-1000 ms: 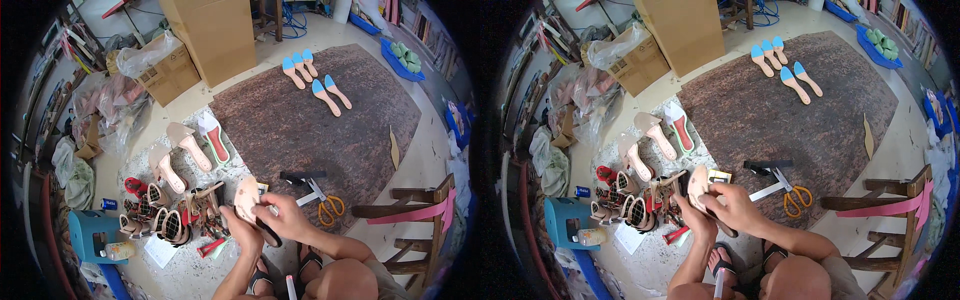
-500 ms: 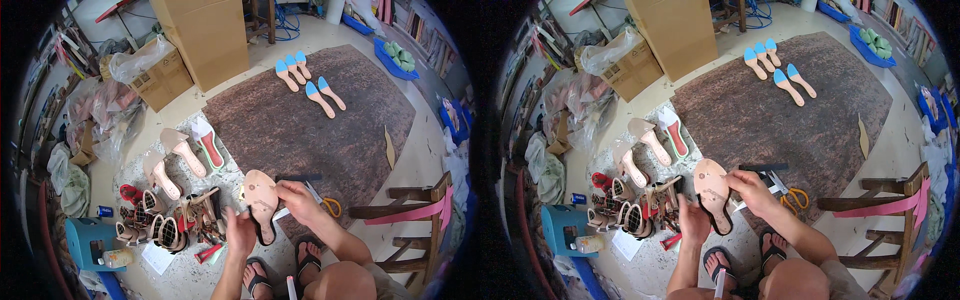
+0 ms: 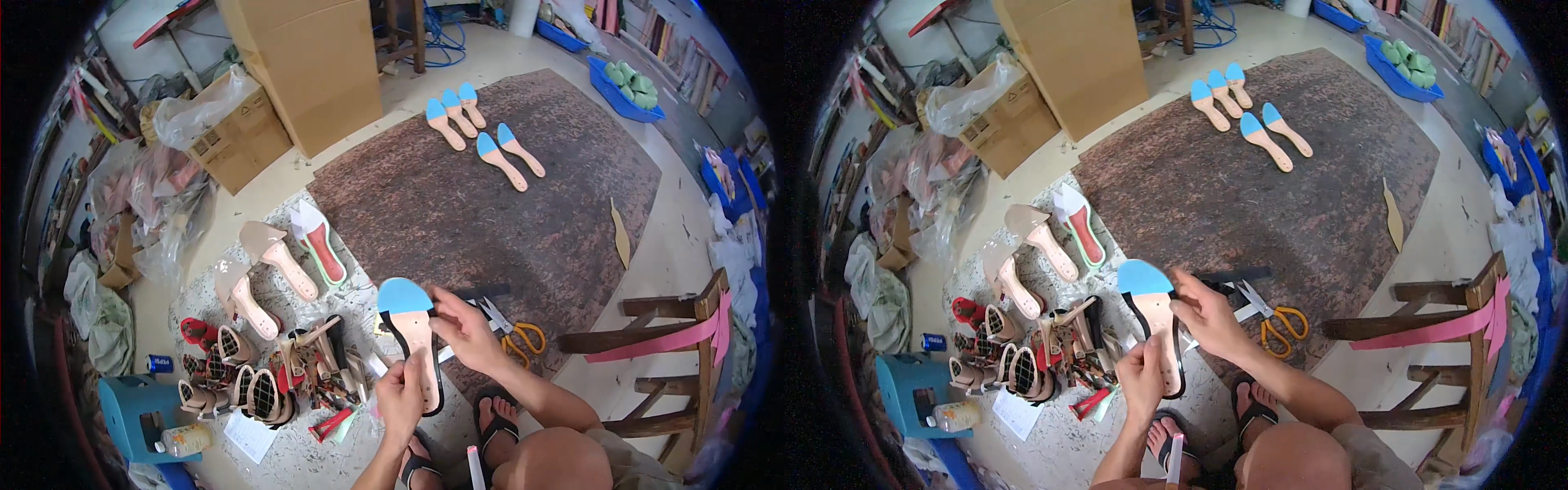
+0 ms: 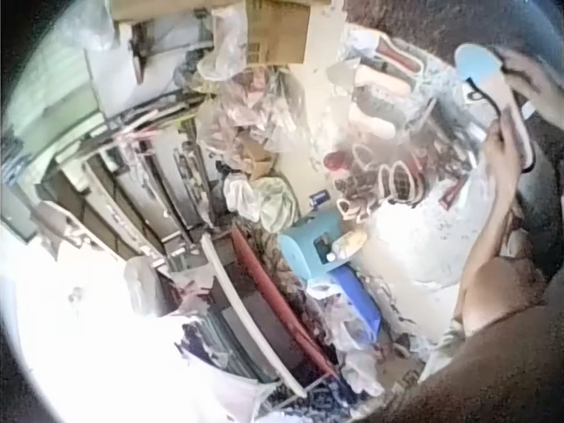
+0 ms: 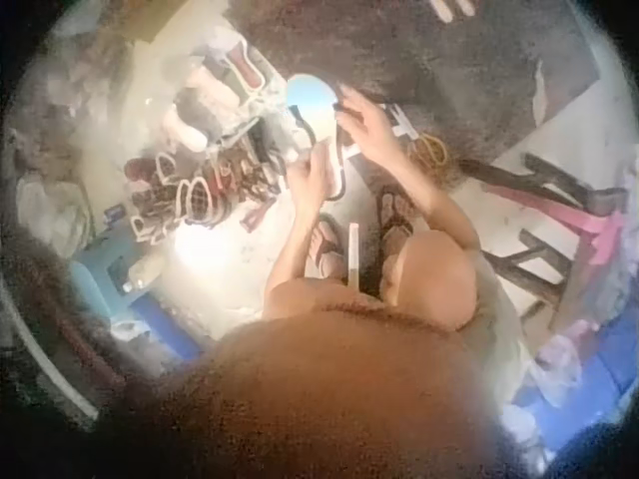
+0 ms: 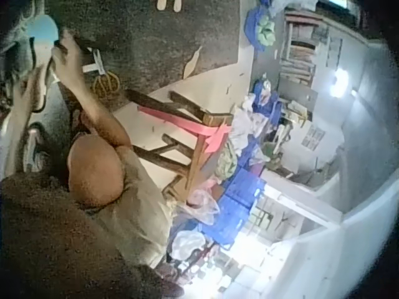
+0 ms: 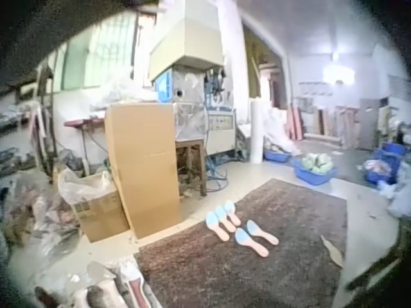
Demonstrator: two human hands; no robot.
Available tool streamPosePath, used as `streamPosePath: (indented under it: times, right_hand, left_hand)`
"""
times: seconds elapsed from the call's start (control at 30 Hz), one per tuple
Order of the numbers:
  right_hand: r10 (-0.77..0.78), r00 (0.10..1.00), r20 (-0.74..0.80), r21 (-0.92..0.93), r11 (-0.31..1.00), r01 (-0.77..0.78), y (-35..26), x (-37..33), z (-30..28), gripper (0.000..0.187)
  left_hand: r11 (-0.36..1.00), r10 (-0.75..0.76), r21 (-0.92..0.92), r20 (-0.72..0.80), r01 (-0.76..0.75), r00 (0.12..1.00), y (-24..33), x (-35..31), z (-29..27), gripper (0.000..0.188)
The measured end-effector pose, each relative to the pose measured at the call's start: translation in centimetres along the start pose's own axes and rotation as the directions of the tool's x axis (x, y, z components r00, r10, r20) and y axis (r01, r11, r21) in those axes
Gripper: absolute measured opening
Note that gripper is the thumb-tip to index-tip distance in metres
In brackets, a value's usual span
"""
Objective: The person assembles slipper sandals by attaching black straps to light blue and beige soles. They use scissors to trim the straps and a hammer to secure them, working on one slipper at a time. The person also wipes the soles with a cloth during the process.
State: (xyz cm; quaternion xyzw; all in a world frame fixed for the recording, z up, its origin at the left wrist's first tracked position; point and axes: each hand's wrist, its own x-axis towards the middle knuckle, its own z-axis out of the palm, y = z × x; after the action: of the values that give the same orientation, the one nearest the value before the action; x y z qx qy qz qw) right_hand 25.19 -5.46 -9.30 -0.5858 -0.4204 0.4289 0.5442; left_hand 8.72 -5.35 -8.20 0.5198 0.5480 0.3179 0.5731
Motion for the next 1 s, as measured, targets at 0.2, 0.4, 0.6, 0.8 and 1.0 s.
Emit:
streamPosePath:
  times: [0.2, 0.4, 0.6, 0.8, 1.0]
  right_hand:
    - [-0.009, 0.996, -0.092, -0.326, 0.945, -0.021, -1.8, 1.4, -0.6, 0.022]
    - [0.178, 0.982, 0.055, -0.092, 0.981, -0.173, 4.8, -1.3, -0.8, 0.081]
    - [0.419, 0.899, 0.125, 0.313, 0.843, -0.437, 5.8, -2.4, -1.0, 0.031]
    - [0.368, 0.903, 0.224, 0.251, 0.873, -0.418, 9.4, 10.5, -4.7, 0.031]
    - [-0.098, 0.969, -0.227, -0.661, 0.746, -0.079, 12.5, 7.9, -6.0, 0.058]
  left_hand:
    - [0.998, -0.031, -0.049, 0.082, 0.035, 0.996, -0.4, -0.4, 0.9, 0.041]
    - [0.983, -0.080, -0.162, 0.048, 0.087, 0.996, -1.3, 1.1, 1.6, 0.036]
    - [0.996, 0.088, -0.013, -0.108, -0.090, 0.990, -5.0, 3.6, 2.0, 0.039]
    - [0.978, -0.148, -0.143, 0.049, 0.154, 0.988, -4.3, 3.6, 1.8, 0.032]
    - [0.993, -0.118, -0.012, 0.094, 0.120, 0.989, -4.8, 2.9, 1.3, 0.028]
